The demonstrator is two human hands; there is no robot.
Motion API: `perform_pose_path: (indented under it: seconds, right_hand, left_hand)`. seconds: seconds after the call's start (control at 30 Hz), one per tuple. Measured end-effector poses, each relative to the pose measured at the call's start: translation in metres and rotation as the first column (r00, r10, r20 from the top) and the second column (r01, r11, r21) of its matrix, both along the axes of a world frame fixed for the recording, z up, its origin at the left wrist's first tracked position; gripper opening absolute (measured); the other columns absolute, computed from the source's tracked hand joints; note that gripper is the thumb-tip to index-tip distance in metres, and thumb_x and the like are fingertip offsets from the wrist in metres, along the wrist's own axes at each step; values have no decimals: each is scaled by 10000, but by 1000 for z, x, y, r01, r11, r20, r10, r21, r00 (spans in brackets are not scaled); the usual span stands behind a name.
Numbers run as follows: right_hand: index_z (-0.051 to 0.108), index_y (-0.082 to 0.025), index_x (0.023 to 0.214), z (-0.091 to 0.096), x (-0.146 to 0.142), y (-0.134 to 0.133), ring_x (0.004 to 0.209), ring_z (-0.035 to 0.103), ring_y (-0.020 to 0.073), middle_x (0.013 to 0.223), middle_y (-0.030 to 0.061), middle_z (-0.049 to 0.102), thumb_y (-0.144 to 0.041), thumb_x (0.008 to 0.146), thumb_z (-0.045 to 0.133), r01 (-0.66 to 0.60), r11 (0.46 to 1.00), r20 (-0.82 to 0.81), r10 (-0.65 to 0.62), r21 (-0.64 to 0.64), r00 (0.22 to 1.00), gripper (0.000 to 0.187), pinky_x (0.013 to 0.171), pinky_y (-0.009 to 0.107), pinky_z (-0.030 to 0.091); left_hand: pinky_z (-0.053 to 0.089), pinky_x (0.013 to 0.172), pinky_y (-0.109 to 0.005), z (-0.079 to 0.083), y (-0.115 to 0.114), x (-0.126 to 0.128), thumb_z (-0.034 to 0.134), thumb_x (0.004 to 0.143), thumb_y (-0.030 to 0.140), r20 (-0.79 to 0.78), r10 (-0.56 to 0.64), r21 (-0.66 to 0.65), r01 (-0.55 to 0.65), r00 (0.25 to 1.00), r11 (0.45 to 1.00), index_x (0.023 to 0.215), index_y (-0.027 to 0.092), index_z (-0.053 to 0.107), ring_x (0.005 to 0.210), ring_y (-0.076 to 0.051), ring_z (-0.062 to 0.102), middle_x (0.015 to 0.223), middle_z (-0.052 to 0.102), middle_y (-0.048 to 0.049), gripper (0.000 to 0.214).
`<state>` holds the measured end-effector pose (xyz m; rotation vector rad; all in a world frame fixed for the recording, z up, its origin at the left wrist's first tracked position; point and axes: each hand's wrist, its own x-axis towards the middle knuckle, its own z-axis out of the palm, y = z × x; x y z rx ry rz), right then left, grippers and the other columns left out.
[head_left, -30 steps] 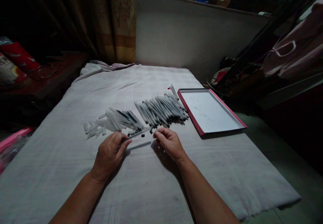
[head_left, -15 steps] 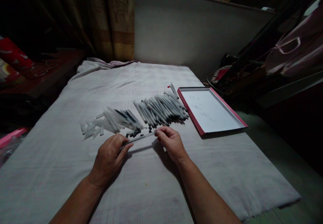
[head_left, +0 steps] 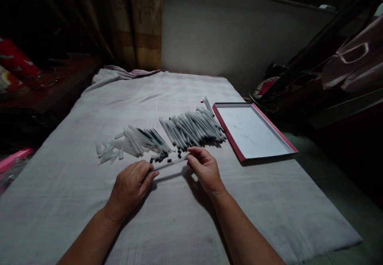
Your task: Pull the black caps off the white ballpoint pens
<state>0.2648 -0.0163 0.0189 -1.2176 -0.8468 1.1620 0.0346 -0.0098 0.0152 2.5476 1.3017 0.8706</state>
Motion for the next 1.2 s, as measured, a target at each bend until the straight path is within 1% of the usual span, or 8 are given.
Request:
perform_pose_path:
  seconds: [0.07,0.23,0.4,0.5,0.6,0.77,1.07,1.2]
  right_hand:
    - [692,-215,910,-1,-2,0,572,559,115,681,-28,640,-375,647,802,21,1000,-29,-21,3,999,326,539,235,455]
    - [657,-215,845,-2,-6,-2,598,581,127,699,-19,642,-356,678,782,44,999,-14,-44,17,999,252,564,251,489]
    - [662,-218,858,1,-4,-2,666,619,139,802,13,711,-344,697,763,-18,998,-16,19,63,1000,228,633,272,530]
    - [681,-216,886,2,-1,-1,732,653,158,865,36,736,-371,700,763,-46,998,-11,46,49,999,255,648,273,533]
    - [696,-208,870,-1,2,0,688,640,155,793,28,718,-425,711,763,-45,999,33,45,5,998,277,609,260,503]
    - [655,-191,637,-4,6,0,546,529,123,589,-3,620,-525,755,709,-53,998,204,55,-15,978,358,561,250,431]
    - [599,-193,580,-1,6,0,513,485,123,539,-3,572,-630,783,644,-104,994,251,109,-31,962,484,521,248,398]
    - [594,-198,577,-2,7,1,528,489,126,529,-19,544,-566,771,658,-127,991,275,132,-33,952,421,556,258,408]
  left_hand:
    - [438,623,-281,0,0,0,445,1004,420,2,1,2,-1,1000,1000,805,226,571,627,-155,580,699,620,7,305]
    - [421,613,-284,0,0,2,396,1021,412,-6,-25,7,25,1000,1000,779,226,564,613,-155,566,675,609,12,348]
    - [411,613,-295,-2,1,1,354,1030,390,-17,-48,-2,48,999,999,743,225,572,600,-160,559,652,601,8,397]
    - [410,614,-289,-2,2,1,378,1027,371,-8,-51,21,51,999,998,760,221,575,608,-157,562,660,604,12,364]
    - [405,612,-283,0,3,2,393,1028,373,-10,-56,42,56,998,998,770,219,571,603,-152,558,659,601,19,349]
    - [408,625,-276,0,2,2,382,1037,377,-38,-56,59,58,998,997,770,215,562,607,-153,559,661,607,18,361]
    - [412,642,-280,1,2,2,376,1040,407,-73,-49,66,54,996,996,789,209,576,635,-157,566,685,614,10,377]
    - [404,639,-282,1,2,2,386,1036,404,-72,-54,47,58,996,997,775,208,575,630,-157,554,676,600,11,376]
